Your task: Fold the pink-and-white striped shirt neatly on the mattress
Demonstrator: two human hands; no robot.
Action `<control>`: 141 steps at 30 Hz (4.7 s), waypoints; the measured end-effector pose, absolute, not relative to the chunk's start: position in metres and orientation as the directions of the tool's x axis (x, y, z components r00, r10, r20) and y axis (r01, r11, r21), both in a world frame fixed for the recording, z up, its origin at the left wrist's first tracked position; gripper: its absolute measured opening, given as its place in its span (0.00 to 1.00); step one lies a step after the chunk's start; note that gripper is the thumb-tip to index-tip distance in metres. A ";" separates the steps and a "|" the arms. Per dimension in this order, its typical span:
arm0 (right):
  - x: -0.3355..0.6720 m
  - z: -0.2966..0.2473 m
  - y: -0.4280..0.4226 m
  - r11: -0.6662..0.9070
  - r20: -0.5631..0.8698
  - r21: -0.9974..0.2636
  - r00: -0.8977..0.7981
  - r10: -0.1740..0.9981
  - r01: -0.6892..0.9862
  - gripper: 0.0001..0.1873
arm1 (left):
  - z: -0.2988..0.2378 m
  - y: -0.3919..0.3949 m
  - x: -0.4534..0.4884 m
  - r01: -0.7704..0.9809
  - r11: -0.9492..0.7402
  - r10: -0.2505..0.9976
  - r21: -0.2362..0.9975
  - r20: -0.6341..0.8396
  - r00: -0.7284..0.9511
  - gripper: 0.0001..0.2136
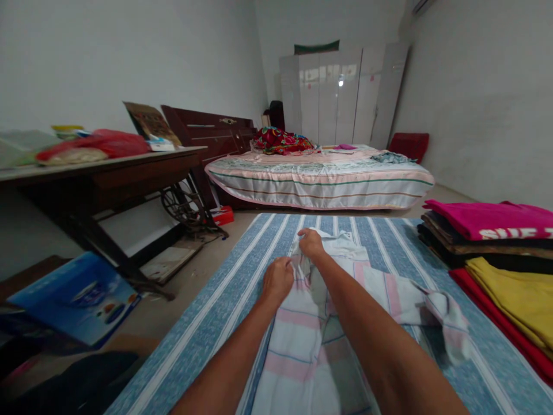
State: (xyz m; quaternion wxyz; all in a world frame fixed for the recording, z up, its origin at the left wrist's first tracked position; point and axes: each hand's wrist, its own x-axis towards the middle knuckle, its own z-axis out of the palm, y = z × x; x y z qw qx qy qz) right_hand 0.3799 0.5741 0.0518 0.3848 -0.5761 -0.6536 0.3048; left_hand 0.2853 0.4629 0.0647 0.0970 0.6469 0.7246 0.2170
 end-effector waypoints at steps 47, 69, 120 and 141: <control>0.593 0.088 0.447 -0.066 0.112 -0.262 0.098 0.989 0.963 0.11 | 0.042 0.562 0.281 0.894 0.154 0.940 0.420 0.218 -0.264 0.08; 0.517 0.097 0.438 0.088 0.083 0.044 -0.092 0.992 0.995 0.13 | 0.042 0.559 0.281 0.916 0.109 0.953 0.386 0.221 -0.206 0.09; 0.456 0.045 0.517 0.301 0.205 -0.360 -0.240 0.949 0.883 0.11 | 0.041 0.542 0.295 0.858 -0.374 0.913 0.351 0.303 0.274 0.10; 0.442 0.051 0.529 0.358 0.163 -0.084 -0.342 0.926 0.930 0.14 | 0.035 0.545 0.297 0.855 -0.339 0.927 0.393 0.293 0.234 0.09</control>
